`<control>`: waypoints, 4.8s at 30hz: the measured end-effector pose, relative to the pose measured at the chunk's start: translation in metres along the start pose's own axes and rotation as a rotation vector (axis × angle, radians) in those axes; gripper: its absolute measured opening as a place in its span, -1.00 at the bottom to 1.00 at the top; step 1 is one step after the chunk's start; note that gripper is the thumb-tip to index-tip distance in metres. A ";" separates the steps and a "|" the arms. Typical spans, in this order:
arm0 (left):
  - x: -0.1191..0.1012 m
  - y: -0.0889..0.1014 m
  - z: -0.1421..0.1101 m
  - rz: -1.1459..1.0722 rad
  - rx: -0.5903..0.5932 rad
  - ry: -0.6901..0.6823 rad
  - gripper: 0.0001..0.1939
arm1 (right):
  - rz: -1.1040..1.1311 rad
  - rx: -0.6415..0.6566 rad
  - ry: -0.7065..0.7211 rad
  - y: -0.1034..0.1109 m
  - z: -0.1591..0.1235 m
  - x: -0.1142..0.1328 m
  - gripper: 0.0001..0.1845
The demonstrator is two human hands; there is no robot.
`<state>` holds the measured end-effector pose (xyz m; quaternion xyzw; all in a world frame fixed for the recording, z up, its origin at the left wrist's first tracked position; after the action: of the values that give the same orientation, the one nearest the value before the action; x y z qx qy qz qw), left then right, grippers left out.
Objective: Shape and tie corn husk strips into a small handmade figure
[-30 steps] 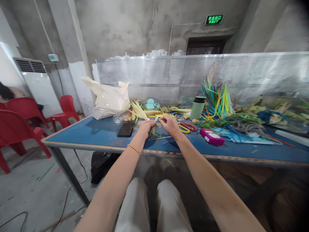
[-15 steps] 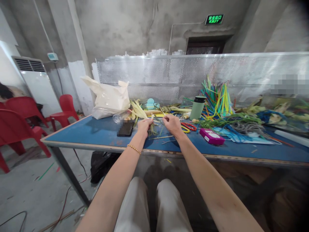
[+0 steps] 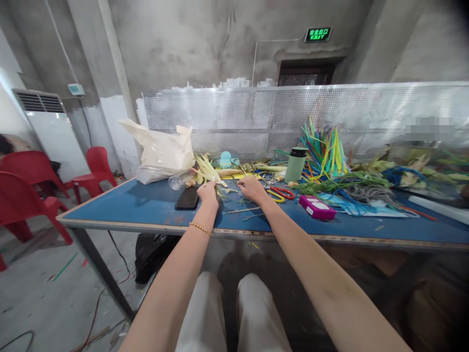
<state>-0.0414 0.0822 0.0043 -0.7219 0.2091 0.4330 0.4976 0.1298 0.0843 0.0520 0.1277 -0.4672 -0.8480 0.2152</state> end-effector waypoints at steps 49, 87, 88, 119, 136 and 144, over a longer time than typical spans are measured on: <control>-0.006 -0.022 -0.033 0.129 0.465 -0.084 -0.71 | 1.065 -0.138 -0.081 0.018 -0.033 0.015 -0.76; 0.007 -0.029 -0.046 0.176 0.690 0.154 -0.75 | 0.634 -0.488 0.248 0.033 -0.035 0.011 -0.85; 0.007 -0.029 -0.046 0.172 0.698 0.154 -0.76 | 0.627 -0.475 0.244 0.032 -0.035 0.011 -0.85; 0.014 -0.026 -0.036 0.308 0.682 0.076 -0.75 | 0.800 -0.250 0.029 0.020 -0.035 0.009 -0.72; 0.013 -0.029 -0.039 0.308 0.738 0.070 -0.72 | 0.978 -0.222 -0.100 0.016 -0.038 0.007 -0.72; 0.010 -0.030 -0.044 0.317 0.791 0.052 -0.79 | 1.042 -0.242 -0.135 0.017 -0.037 0.005 -0.67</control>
<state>0.0041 0.0566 0.0173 -0.4449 0.4800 0.3724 0.6580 0.1450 0.0460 0.0465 -0.2016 -0.3802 -0.6831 0.5901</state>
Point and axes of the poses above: each hand's wrist, its own z-axis towards the middle knuckle, its own y-axis out of the back of the hand, x = y × z, the point moved 5 cm from there along z, towards the middle knuckle, and after that the axes turned 8 degrees about y, right-handed, at the moved point
